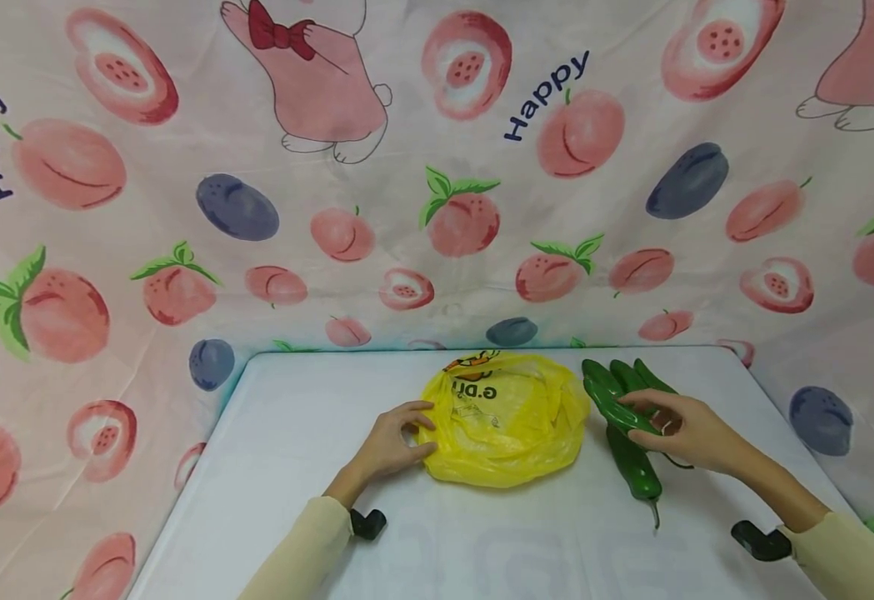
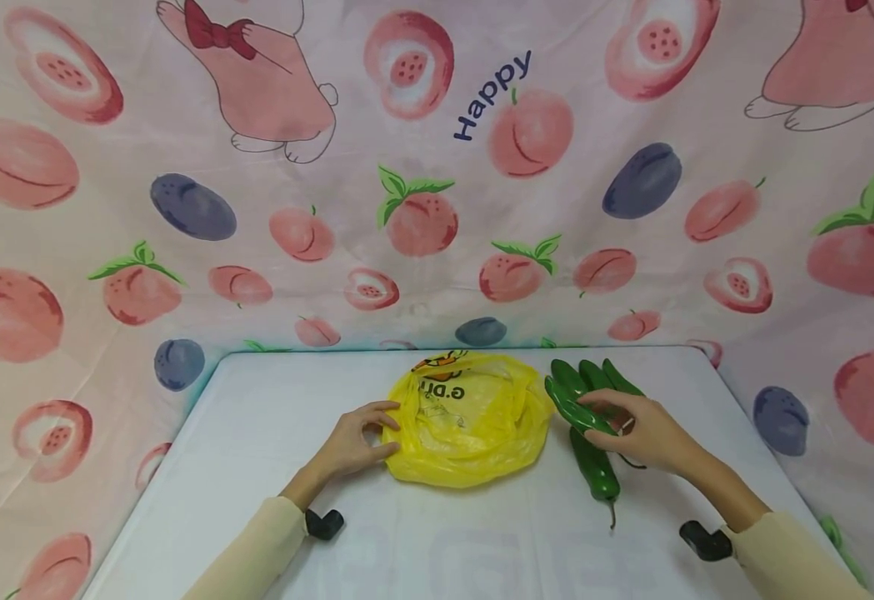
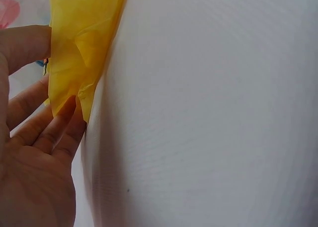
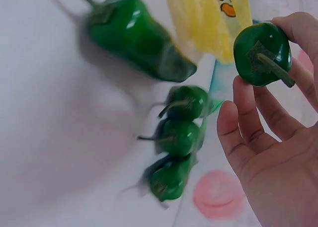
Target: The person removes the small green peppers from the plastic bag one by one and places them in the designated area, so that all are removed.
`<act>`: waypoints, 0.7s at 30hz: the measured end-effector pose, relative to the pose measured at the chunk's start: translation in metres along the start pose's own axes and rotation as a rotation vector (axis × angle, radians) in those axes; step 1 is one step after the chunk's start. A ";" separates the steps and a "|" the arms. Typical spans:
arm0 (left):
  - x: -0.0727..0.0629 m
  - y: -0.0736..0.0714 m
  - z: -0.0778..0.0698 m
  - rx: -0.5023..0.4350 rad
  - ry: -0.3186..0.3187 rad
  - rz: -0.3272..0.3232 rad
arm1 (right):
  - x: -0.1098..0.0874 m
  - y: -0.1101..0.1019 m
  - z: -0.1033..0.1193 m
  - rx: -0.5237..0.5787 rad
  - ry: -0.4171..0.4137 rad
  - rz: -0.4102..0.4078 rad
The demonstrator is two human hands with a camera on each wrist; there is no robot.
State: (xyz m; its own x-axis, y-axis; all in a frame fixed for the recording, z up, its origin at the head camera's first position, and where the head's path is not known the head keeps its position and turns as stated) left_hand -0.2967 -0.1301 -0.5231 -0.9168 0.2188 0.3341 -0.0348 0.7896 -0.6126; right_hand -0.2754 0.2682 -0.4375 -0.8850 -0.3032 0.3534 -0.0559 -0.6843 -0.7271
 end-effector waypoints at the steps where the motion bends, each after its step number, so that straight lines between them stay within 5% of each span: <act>1: 0.000 0.000 0.000 -0.001 -0.005 0.002 | -0.004 -0.002 -0.003 -0.006 0.013 -0.006; 21: 0.002 0.000 -0.001 -0.017 -0.025 0.013 | -0.075 -0.009 -0.062 -0.016 0.329 -0.054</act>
State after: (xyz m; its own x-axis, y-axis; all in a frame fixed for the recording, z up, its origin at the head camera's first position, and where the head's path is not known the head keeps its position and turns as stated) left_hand -0.2977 -0.1287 -0.5218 -0.9269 0.2147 0.3080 -0.0163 0.7965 -0.6044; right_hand -0.2376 0.3385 -0.4941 -0.9822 -0.0346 0.1847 -0.1118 -0.6825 -0.7223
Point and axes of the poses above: each hand's wrist, its own x-axis towards the middle knuckle, its own y-axis out of the palm, z = x × y, the point moved 10 cm from there along x, towards the middle knuckle, and after that the axes turned 12 degrees about -z, right-handed, at the moved point
